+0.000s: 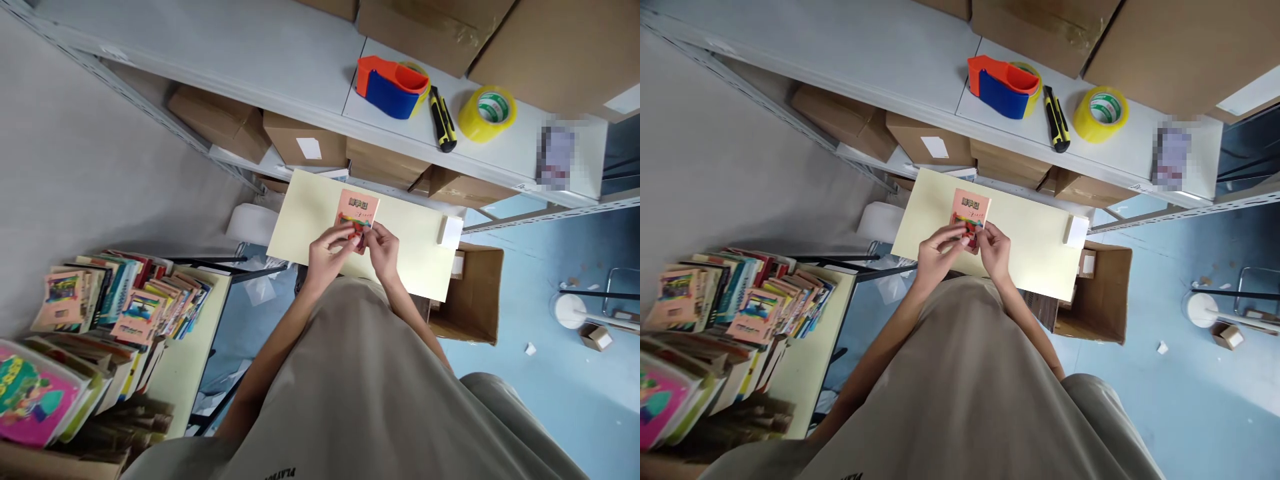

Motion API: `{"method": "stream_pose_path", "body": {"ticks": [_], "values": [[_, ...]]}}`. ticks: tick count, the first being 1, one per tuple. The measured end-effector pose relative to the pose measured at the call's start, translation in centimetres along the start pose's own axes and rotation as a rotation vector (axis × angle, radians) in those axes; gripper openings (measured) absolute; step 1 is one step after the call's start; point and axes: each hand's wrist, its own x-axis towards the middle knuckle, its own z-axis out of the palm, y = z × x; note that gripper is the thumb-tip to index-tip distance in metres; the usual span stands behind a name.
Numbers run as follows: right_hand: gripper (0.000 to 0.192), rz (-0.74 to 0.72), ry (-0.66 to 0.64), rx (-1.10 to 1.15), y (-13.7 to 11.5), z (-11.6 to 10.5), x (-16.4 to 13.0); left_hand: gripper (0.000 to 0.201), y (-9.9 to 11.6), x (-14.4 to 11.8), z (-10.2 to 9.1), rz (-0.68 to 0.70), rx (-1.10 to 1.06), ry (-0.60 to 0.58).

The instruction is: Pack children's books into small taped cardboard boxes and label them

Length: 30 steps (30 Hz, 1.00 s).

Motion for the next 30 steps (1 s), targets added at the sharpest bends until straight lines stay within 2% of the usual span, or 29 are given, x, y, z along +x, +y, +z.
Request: {"method": "stream_pose_path", "body": {"ticks": [3,7,9,13,16,19,21,23,26,30], "values": [[0.053,0.065,-0.034,0.050,0.1,-1.3,0.2,0.057,-0.6,1.0,-1.7,-0.121,0.011,0.091],[0.060,0.159,-0.112,0.101,0.2,-1.9,-0.3,0.056,-1.2,1.4,-3.4,-0.331,-0.105,-0.013],[0.061,0.175,-0.134,0.117,0.4,-1.9,-0.5,0.057,-1.1,1.0,-3.4,-0.363,-0.153,-0.029],[0.065,0.195,-0.142,0.086,1.0,-2.1,-0.5,0.057,-0.6,0.2,-2.6,-0.368,-0.163,0.057],[0.073,0.100,-0.027,0.001,1.0,-2.1,-0.7,0.057,-0.4,-0.2,-2.3,-0.342,-0.138,0.133],[0.067,-0.058,0.092,-0.115,0.2,-1.9,-1.4,0.056,0.0,-0.5,-2.3,-0.284,-0.094,0.172],[0.063,-0.081,0.045,-0.151,-0.5,-1.2,-2.2,0.054,0.3,-0.8,-2.3,-0.254,-0.074,0.189],[0.062,-0.046,-0.057,-0.121,-1.0,-0.2,-3.0,0.053,0.7,-1.5,-1.9,-0.232,-0.072,0.192],[0.064,-0.005,-0.111,-0.053,-1.3,1.3,-3.9,0.049,1.4,-2.9,-0.8,-0.168,-0.056,0.129],[0.057,-0.011,-0.010,-0.097,-1.1,0.9,-3.7,0.039,2.1,-4.2,0.1,-0.009,0.057,-0.008]]}}
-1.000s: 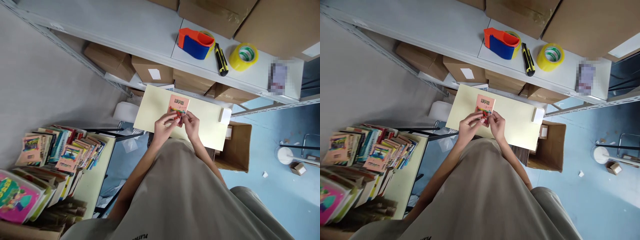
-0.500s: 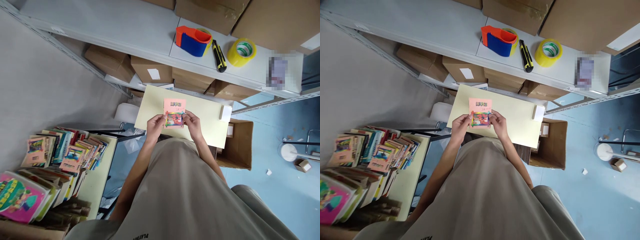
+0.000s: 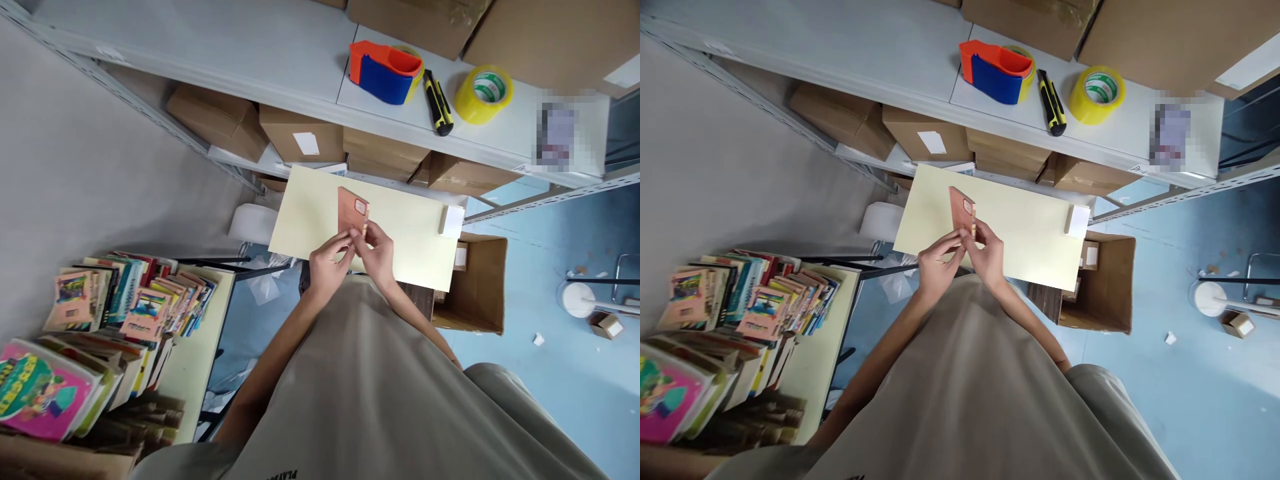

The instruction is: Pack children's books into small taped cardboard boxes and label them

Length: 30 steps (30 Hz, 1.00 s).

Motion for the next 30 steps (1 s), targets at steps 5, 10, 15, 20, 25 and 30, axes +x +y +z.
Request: {"method": "stream_pose_path", "body": {"ticks": [5,10,15,20,25,30], "values": [[0.058,0.050,-0.017,0.060,0.3,-2.6,1.2,0.054,-0.6,1.0,-1.4,-0.074,0.003,0.087],[0.063,0.114,-0.109,0.178,0.4,-3.1,1.1,0.068,-2.0,2.3,-3.2,-0.323,-0.288,-0.105],[0.064,0.112,-0.125,0.155,1.2,-3.1,0.8,0.064,-2.8,2.1,-3.1,-0.389,-0.332,-0.070],[0.068,-0.032,0.051,0.029,2.1,-3.6,1.4,0.062,-3.2,2.2,-2.9,-0.327,-0.247,0.115],[0.072,0.053,-0.127,0.069,1.9,-1.7,0.6,0.045,-1.6,1.6,-2.3,-0.230,-0.060,0.193],[0.066,0.077,-0.149,0.109,1.5,0.1,-0.1,0.031,-0.1,-0.1,-0.6,-0.045,0.063,0.044]]}}
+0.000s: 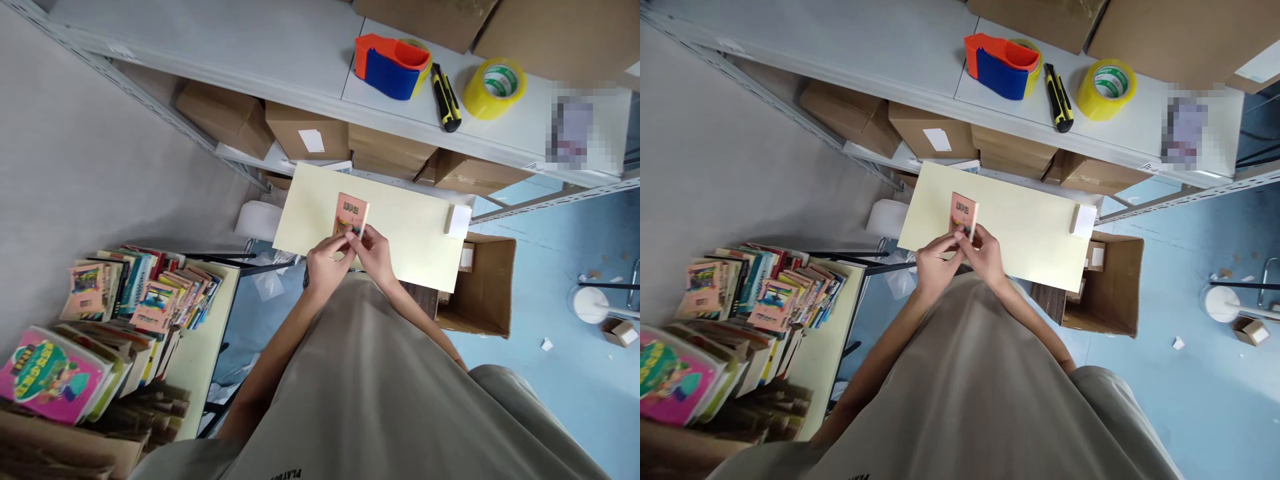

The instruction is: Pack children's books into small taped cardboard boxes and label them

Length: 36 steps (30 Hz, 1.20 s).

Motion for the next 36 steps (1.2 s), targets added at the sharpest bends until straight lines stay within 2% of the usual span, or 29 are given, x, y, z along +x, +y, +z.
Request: {"method": "stream_pose_path", "body": {"ticks": [3,5,7,8,10,13,16,20,21,24,27,31,34,36], "values": [[0.061,0.016,0.044,-0.027,-0.2,-1.2,0.5,0.034,0.1,-0.1,-0.4,0.037,-0.014,-0.064],[0.059,0.007,0.051,-0.020,-0.4,-2.3,0.9,0.044,-0.2,0.5,-1.3,0.014,-0.007,0.006],[0.058,0.009,0.030,0.008,-0.8,-3.0,1.1,0.055,-0.8,1.4,-2.4,-0.057,-0.022,0.070],[0.058,0.018,0.011,0.026,-0.9,-3.2,1.1,0.059,-1.2,1.8,-2.9,-0.110,-0.060,0.057],[0.058,0.033,-0.027,0.050,-1.0,-3.3,1.2,0.062,-2.0,2.5,-3.5,-0.227,-0.179,-0.041],[0.058,0.047,-0.064,0.047,-0.6,-3.2,1.3,0.063,-3.0,2.8,-3.5,-0.346,-0.317,-0.131],[0.062,0.029,-0.025,-0.005,0.1,-3.4,1.5,0.063,-3.3,2.7,-2.8,-0.376,-0.359,-0.070],[0.074,-0.091,0.147,-0.124,-0.2,-3.6,1.3,0.061,-3.0,3.0,-2.2,-0.292,-0.292,0.074],[0.077,-0.090,0.137,-0.141,-0.4,-3.4,1.2,0.060,-2.8,3.1,-2.1,-0.256,-0.257,0.112],[0.079,-0.022,-0.012,-0.111,-1.2,-2.1,0.6,0.052,-2.0,2.9,-1.4,-0.144,-0.160,0.170],[0.077,-0.010,-0.069,-0.044,-1.5,-0.5,0.3,0.045,-1.0,2.1,-0.4,-0.018,-0.078,0.095],[0.063,-0.014,0.030,-0.035,-1.3,-0.6,0.9,0.037,-0.1,1.6,-0.1,0.129,0.016,-0.057],[0.058,0.017,0.032,-0.015,-1.4,-2.2,1.5,0.043,-0.4,2.5,-0.9,0.104,0.032,-0.011],[0.054,0.042,0.007,0.023,-1.5,-3.1,1.7,0.055,-0.9,3.4,-1.6,0.012,-0.012,0.010]]}}
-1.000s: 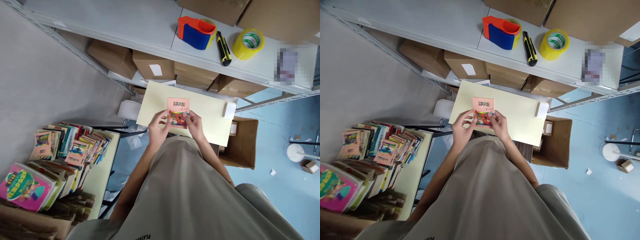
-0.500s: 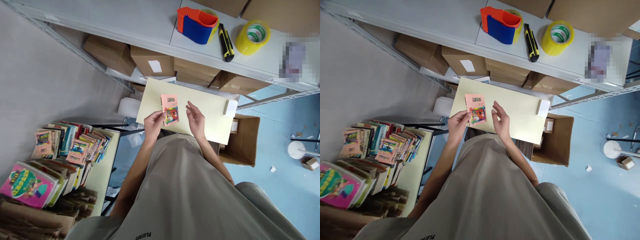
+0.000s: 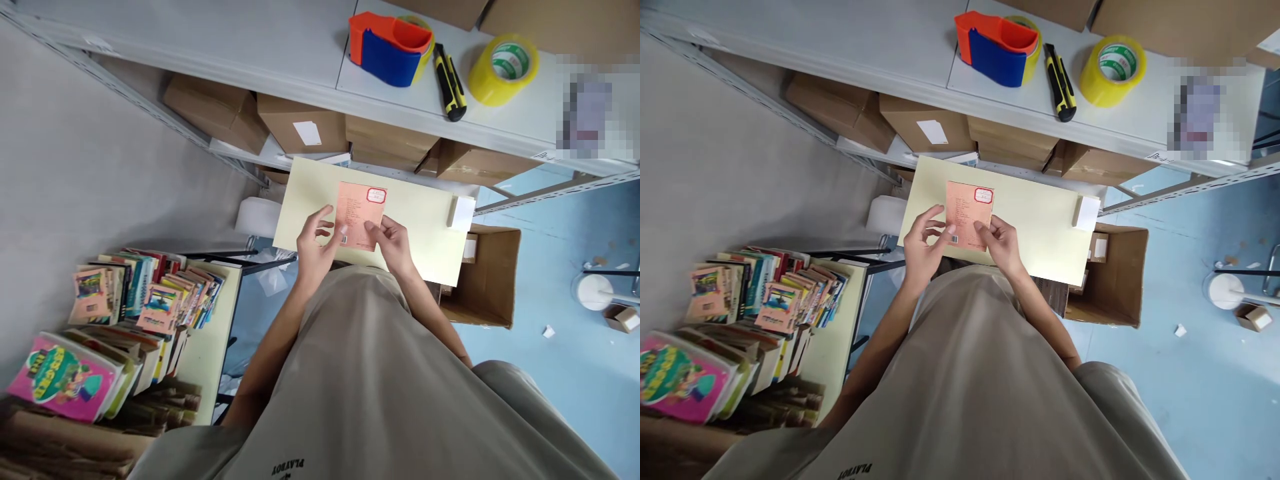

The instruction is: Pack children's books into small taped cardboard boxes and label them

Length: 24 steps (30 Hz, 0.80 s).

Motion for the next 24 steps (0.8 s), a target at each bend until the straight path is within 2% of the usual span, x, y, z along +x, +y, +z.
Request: {"method": "stream_pose_path", "body": {"ticks": [5,9,14,20,24], "values": [[0.053,0.026,-0.046,0.041,-0.4,-0.4,0.0,0.062,-0.6,1.2,-0.8,-0.269,-0.206,-0.184],[0.054,0.022,-0.065,0.057,-0.3,-0.1,0.0,0.059,-0.6,0.9,-0.8,-0.306,-0.245,-0.155],[0.052,-0.010,-0.069,0.030,0.1,-0.5,-0.1,0.061,-1.5,1.2,-1.4,-0.182,-0.276,-0.181],[0.024,-0.296,-0.118,-0.159,0.7,-1.5,0.1,0.035,-1.5,1.4,-2.5,0.125,-0.141,-0.180],[0.023,-0.360,-0.152,-0.248,0.7,-1.9,0.2,0.029,-1.4,0.8,-2.8,0.221,-0.114,-0.164]]}}
